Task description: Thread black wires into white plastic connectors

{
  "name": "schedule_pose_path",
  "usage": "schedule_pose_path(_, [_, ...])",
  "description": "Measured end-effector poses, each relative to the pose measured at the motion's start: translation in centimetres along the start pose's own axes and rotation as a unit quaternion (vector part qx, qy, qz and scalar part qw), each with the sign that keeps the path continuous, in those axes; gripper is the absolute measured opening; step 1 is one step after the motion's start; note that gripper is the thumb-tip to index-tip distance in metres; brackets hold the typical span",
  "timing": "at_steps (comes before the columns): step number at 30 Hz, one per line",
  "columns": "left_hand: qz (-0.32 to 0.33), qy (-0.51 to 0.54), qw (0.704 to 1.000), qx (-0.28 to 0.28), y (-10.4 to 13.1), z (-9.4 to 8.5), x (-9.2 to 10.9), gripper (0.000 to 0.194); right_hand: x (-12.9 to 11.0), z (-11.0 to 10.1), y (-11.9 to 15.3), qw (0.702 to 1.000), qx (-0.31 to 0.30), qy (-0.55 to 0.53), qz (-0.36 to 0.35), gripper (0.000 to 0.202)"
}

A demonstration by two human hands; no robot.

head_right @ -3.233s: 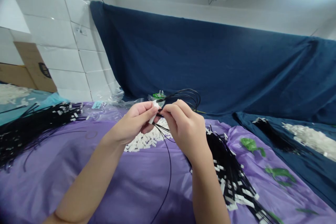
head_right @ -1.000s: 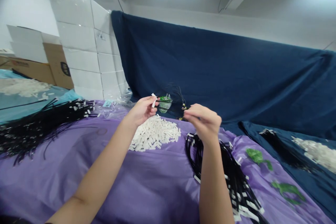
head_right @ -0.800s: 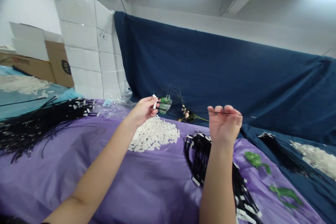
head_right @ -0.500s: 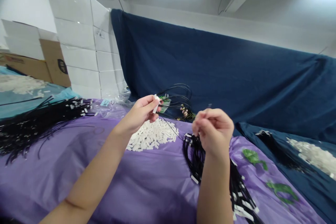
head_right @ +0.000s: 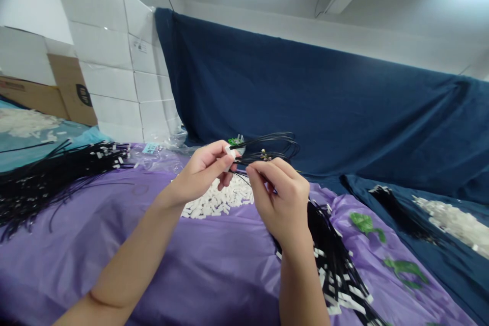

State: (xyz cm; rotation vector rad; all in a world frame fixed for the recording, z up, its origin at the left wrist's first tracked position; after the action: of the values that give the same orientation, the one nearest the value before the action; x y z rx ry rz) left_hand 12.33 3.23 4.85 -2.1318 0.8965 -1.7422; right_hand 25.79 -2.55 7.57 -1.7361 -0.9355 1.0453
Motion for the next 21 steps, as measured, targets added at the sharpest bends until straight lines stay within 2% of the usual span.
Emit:
schedule_pose_path(6, [0.023, -0.025, 0.999, 0.003, 0.2, 0.2, 0.4, 0.022, 0.1, 0.0, 0.0, 1.0, -0.007, -0.008, 0.003, 0.008])
schedule_pose_path(15, [0.039, -0.081, 0.996, -0.001, 0.6, 0.2, 0.6, 0.02, 0.7, 0.1, 0.4, 0.998, 0.021, -0.013, 0.059, 0.017])
schedule_pose_path(21, [0.055, -0.144, 0.988, 0.029, 0.7, 0.3, 0.8, 0.019, 1.3, 0.5, 0.6, 0.995, 0.046, 0.015, 0.085, 0.023])
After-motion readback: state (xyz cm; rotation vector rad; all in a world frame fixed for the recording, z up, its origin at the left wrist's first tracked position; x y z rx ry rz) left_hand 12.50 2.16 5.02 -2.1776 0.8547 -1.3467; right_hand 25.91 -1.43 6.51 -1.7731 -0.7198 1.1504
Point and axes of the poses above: each hand's wrist, its own y-axis away from the middle knuckle, its own z-axis out of the palm, x = y × z, the point moved 9 cm from there along -y, towards the middle knuckle, and after that the axes turned 11 degrees about -y, right-handed, at the moved point
